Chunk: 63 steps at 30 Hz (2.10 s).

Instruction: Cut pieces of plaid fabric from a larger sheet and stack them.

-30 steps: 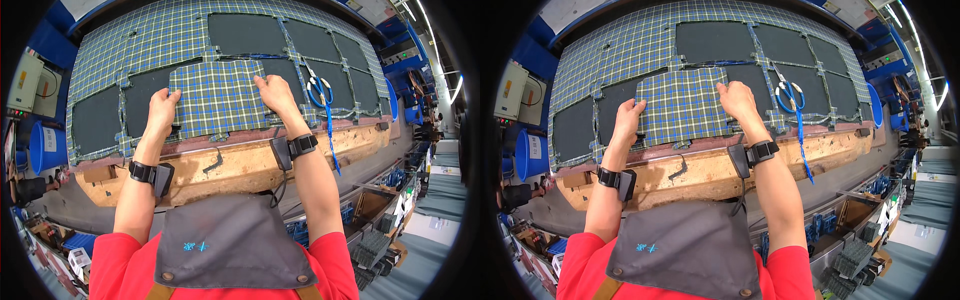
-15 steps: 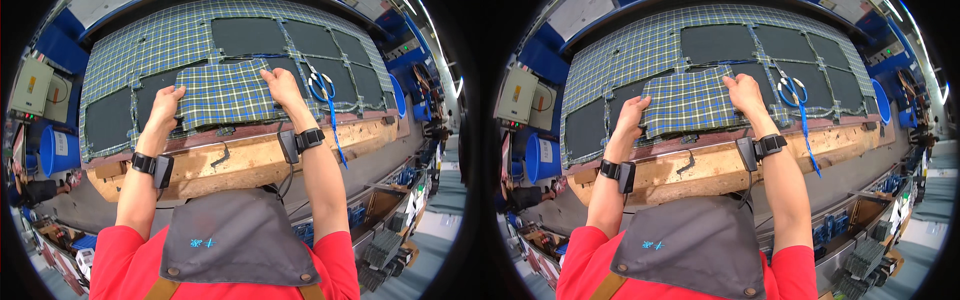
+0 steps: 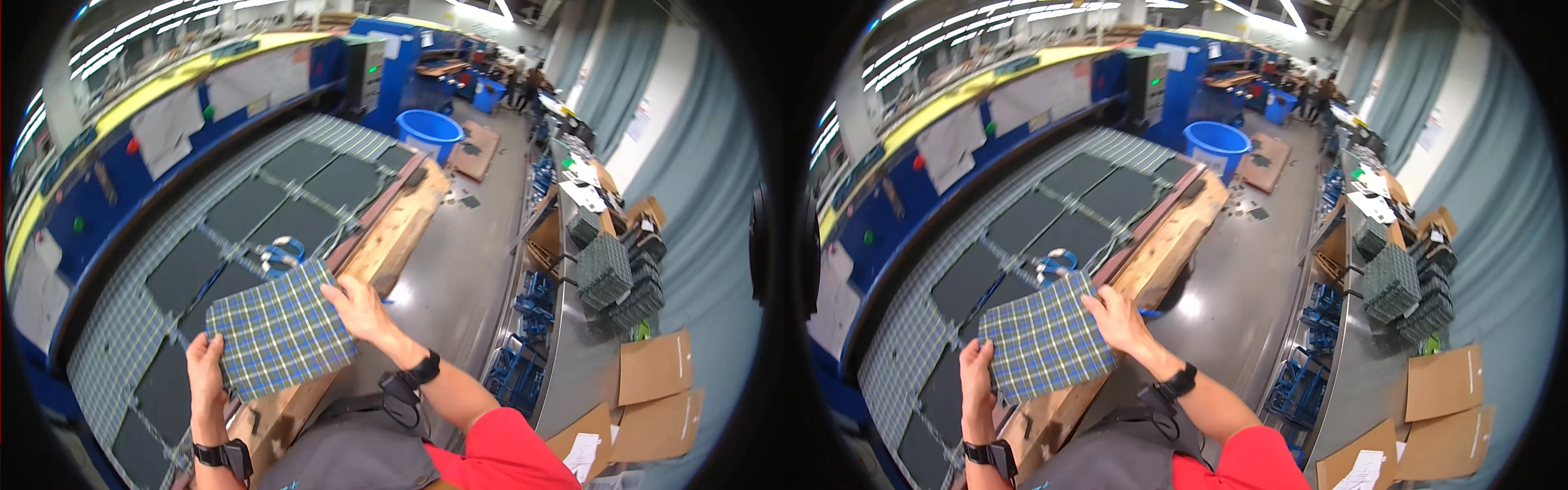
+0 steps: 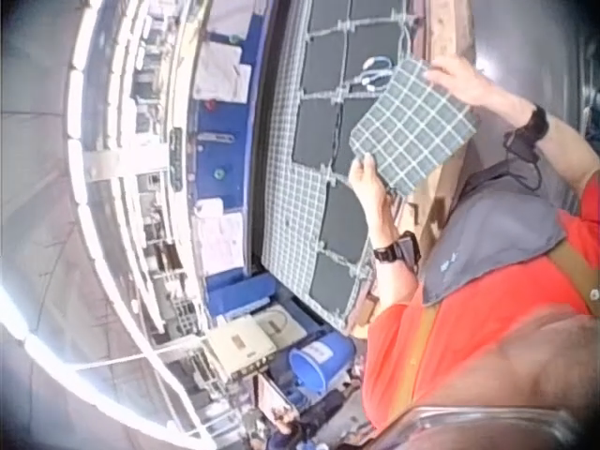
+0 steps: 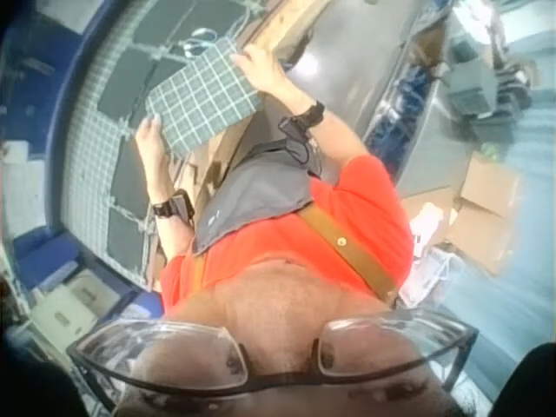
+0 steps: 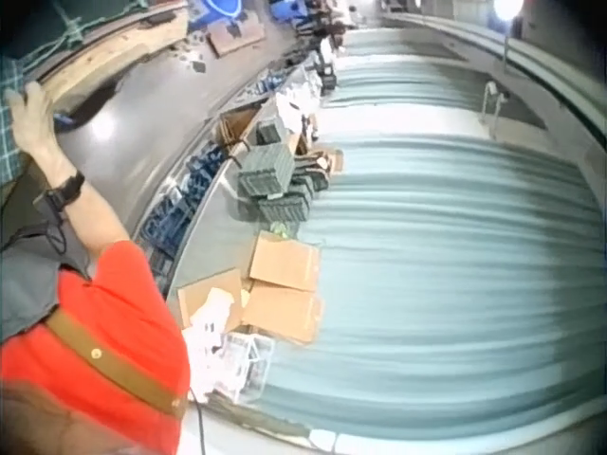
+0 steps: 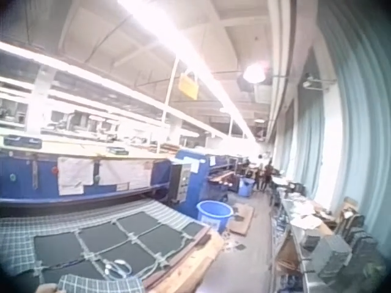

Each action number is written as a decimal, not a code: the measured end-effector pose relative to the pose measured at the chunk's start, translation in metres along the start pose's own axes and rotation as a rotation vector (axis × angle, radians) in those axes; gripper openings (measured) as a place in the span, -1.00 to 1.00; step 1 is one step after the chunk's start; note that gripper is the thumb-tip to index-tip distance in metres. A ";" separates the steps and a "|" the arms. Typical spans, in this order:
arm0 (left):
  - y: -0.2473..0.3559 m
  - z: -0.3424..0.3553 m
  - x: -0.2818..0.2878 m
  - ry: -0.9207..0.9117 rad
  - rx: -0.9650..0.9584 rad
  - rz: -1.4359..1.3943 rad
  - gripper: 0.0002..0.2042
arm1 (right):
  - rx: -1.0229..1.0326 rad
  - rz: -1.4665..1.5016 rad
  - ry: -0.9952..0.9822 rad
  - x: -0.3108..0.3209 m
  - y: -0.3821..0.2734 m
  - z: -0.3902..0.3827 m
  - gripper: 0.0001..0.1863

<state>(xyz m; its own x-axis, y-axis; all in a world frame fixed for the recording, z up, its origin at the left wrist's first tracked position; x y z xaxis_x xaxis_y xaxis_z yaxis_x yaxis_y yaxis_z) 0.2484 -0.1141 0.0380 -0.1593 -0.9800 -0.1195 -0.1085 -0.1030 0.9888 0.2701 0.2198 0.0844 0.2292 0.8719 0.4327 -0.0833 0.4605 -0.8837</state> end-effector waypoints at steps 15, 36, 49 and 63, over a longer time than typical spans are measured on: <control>-0.073 0.063 -0.502 -0.794 0.130 0.226 -0.82 | -0.411 -0.108 0.752 0.368 0.193 -0.208 -0.58; -0.169 0.120 -0.928 -1.505 0.364 0.315 -0.83 | -0.914 -0.302 1.309 0.572 0.289 -0.249 -0.61; -0.174 0.105 -1.138 -1.871 0.307 0.339 -0.77 | -1.039 -0.401 1.627 0.665 0.307 -0.249 -0.61; -0.119 -0.025 -1.391 -2.199 -0.528 0.398 -0.82 | -1.137 -0.588 1.973 0.804 0.323 -0.321 -0.59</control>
<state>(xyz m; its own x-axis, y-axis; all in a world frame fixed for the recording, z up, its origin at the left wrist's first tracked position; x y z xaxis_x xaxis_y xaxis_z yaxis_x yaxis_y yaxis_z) 0.5079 1.2573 0.0893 -0.6004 0.6235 0.5007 0.3087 -0.3969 0.8644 0.7391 1.0156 0.0897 0.3801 -0.7317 0.5658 0.5208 -0.3362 -0.7847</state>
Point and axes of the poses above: each hand's wrist, its own z-axis towards the middle knuckle, its own x-axis out of the back of the hand, y = z × x, the point moved 10 cm from there along z, towards the middle knuckle, and after that the axes turned 5 degrees about -y, right-handed, at the moved point
